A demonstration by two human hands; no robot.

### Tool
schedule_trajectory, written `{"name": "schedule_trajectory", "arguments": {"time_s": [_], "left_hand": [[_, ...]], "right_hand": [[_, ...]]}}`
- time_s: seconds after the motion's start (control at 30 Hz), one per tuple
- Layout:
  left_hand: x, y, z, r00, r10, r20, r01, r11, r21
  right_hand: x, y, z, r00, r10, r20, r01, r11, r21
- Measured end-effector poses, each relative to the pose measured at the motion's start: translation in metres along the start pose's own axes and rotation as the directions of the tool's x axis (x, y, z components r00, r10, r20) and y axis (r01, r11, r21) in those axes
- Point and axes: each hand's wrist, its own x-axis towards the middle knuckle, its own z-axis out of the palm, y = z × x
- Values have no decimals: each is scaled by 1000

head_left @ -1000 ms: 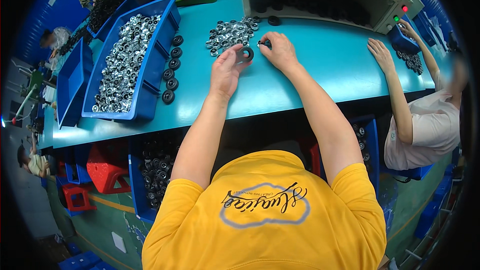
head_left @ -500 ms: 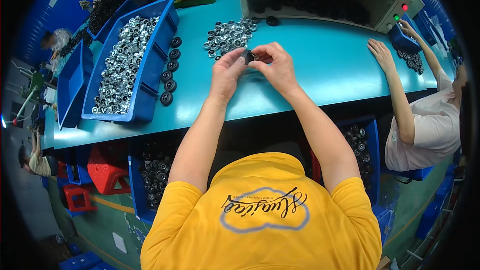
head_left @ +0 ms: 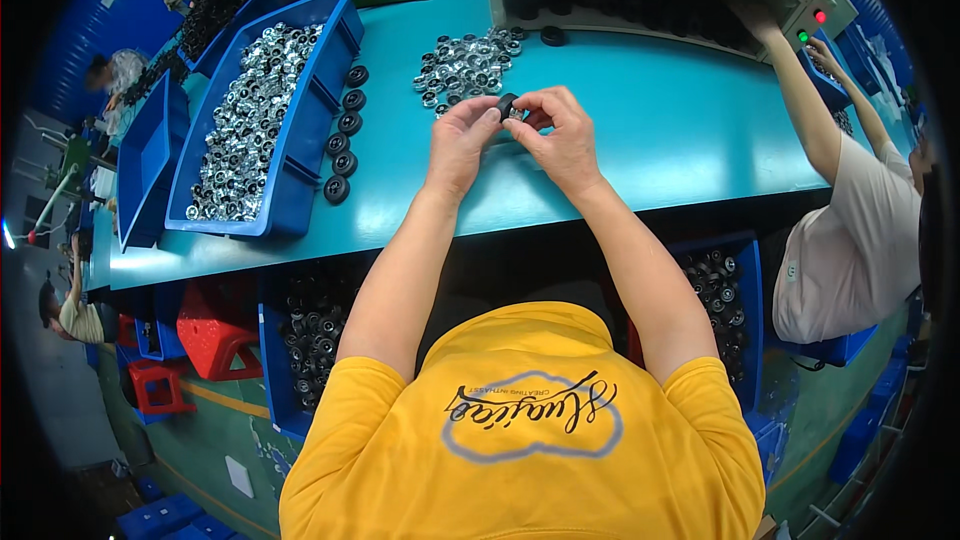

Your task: Assembling small metal components into black plastic wheels at a factory workstation.

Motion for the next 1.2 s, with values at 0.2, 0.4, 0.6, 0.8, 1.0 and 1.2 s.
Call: {"name": "schedule_trajectory", "arguments": {"time_s": [0.2, 0.4, 0.6, 0.8, 1.0, 1.2], "left_hand": [[-2, 5, 3, 998, -31, 52, 33, 999, -28], [-3, 8, 9, 999, 3, 47, -3, 1000, -6], [-6, 12, 13, 999, 43, 10, -43, 996, 76], [-8, 14, 15, 996, 68, 53, -74, 991, 114], [-6, 5, 10, 995, 97, 34, -102, 942, 320], [-12, 1, 21, 945, 328, -4, -197, 578, 791]], "right_hand": [[0, 1, 1, 999, 50, -8, -50, 999, 12], [-2, 4, 2, 999, 16, 49, -22, 991, 130], [-1, 0, -6, 981, 182, 71, -192, 966, 172], [2, 19, -7, 908, 345, 239, -415, 819, 395], [2, 17, -11, 934, 309, 182, -350, 895, 276], [13, 9, -31, 862, 441, 250, -361, 880, -307]]}}
